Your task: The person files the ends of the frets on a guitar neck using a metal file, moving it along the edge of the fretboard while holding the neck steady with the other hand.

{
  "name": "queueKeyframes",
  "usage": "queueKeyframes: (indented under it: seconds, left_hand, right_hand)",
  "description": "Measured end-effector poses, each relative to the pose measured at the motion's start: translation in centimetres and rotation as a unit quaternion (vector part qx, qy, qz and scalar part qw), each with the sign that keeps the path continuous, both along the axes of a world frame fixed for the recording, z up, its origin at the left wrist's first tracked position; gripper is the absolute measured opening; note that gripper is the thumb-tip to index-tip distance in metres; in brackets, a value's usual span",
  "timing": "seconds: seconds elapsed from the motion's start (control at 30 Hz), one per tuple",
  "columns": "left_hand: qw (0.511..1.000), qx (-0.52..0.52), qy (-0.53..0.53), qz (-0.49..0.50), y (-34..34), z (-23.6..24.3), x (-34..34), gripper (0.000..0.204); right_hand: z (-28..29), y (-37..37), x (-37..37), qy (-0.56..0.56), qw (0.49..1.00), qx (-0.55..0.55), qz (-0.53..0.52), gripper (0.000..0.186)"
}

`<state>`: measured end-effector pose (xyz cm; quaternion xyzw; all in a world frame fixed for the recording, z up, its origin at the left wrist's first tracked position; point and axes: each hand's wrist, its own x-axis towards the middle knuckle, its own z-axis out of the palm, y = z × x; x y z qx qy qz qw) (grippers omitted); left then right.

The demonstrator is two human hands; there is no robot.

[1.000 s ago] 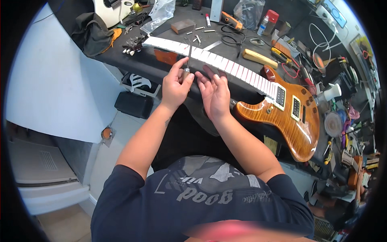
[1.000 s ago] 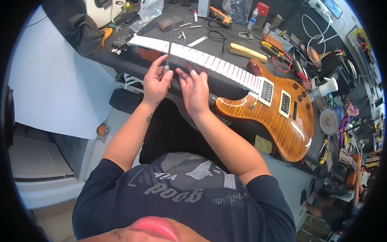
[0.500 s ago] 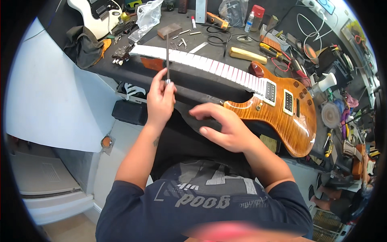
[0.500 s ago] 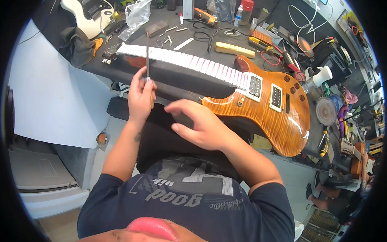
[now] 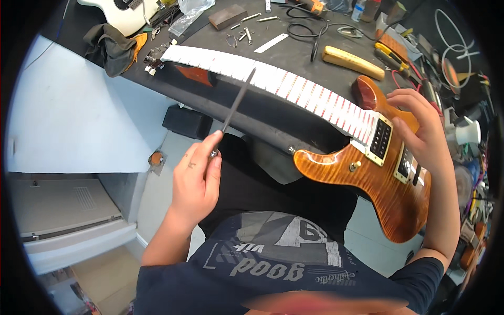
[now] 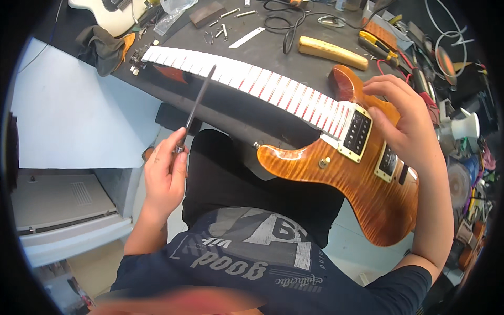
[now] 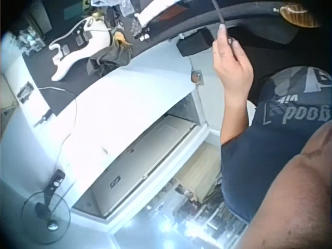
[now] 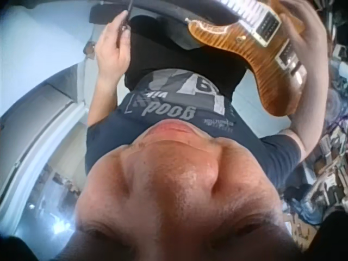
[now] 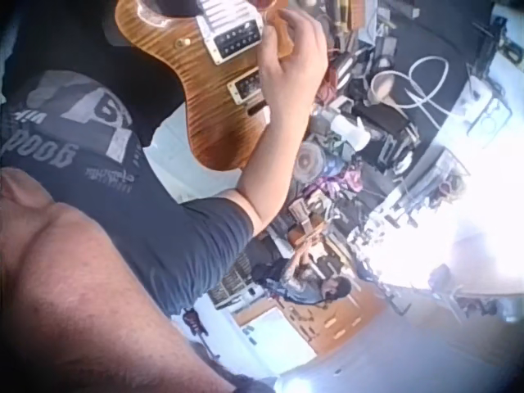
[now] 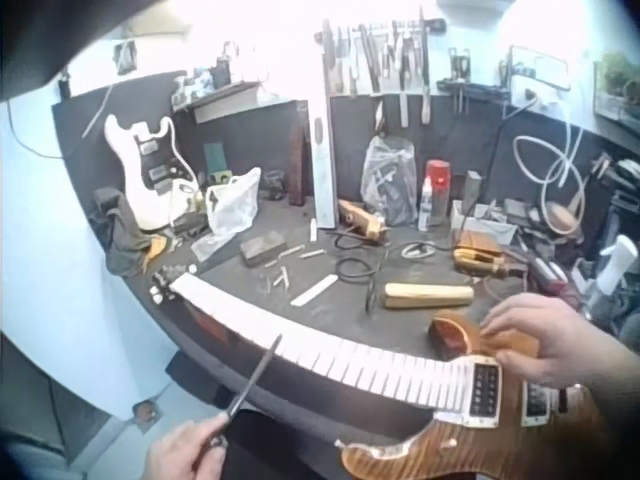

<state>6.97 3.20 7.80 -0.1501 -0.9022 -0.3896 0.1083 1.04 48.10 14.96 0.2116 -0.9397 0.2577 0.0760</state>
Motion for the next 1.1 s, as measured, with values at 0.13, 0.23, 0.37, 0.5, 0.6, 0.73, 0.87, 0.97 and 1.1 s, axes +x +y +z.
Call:
queueKeyframes:
  seconds: [0.13, 0.23, 0.37, 0.5, 0.6, 0.73, 0.87, 0.97, 1.1]
  left_hand:
    - [0.995, -0.087, 0.04, 0.003, 1.5, 1.1, 0.6, 0.041]
    - [0.994, -0.1, 0.026, 0.029, 1.8, 1.7, 1.8, 0.04]
    - [0.995, -0.093, 0.023, 0.038, 2.9, 2.5, 2.6, 0.038]
    - [0.993, -0.107, 0.013, 0.047, 3.8, 2.5, 2.6, 0.038]
    - [0.993, -0.105, 0.003, 0.06, 4.1, 2.7, 2.3, 0.04]
    - [0.991, -0.112, 0.068, 0.024, 4.8, 2.0, -1.4, 0.04]
    - [0.994, -0.109, 0.002, 0.029, 7.1, 3.6, -5.8, 0.038]
    - [0.992, -0.124, -0.006, 0.023, 6.5, 2.9, -2.5, 0.039]
    - [0.993, -0.104, 0.006, 0.056, 4.2, 2.3, 1.8, 0.041]
  right_hand:
    - [-1.8, -2.8, -2.5, -0.005, 0.992, 0.024, 0.125, 0.044]
    - [-1.2, -5.5, -3.8, 0.032, 0.978, 0.051, 0.201, 0.052]
    - [-0.5, -8.9, -5.6, 0.117, 0.953, 0.072, 0.269, 0.06]
    - [-2.2, -10.9, -6.7, 0.131, 0.958, 0.094, 0.236, 0.059]
    - [-3.5, -11.4, -7.0, 0.151, 0.954, 0.104, 0.237, 0.055]
    - [-4.5, -12.0, -7.4, 0.132, 0.959, 0.096, 0.232, 0.056]
    - [-5.2, -12.0, -8.0, 0.128, 0.964, 0.076, 0.221, 0.058]
    - [-5.3, -11.3, -8.1, 0.049, 0.969, 0.079, 0.229, 0.059]
    - [-4.9, -12.2, -7.7, 0.042, 0.967, 0.085, 0.238, 0.059]
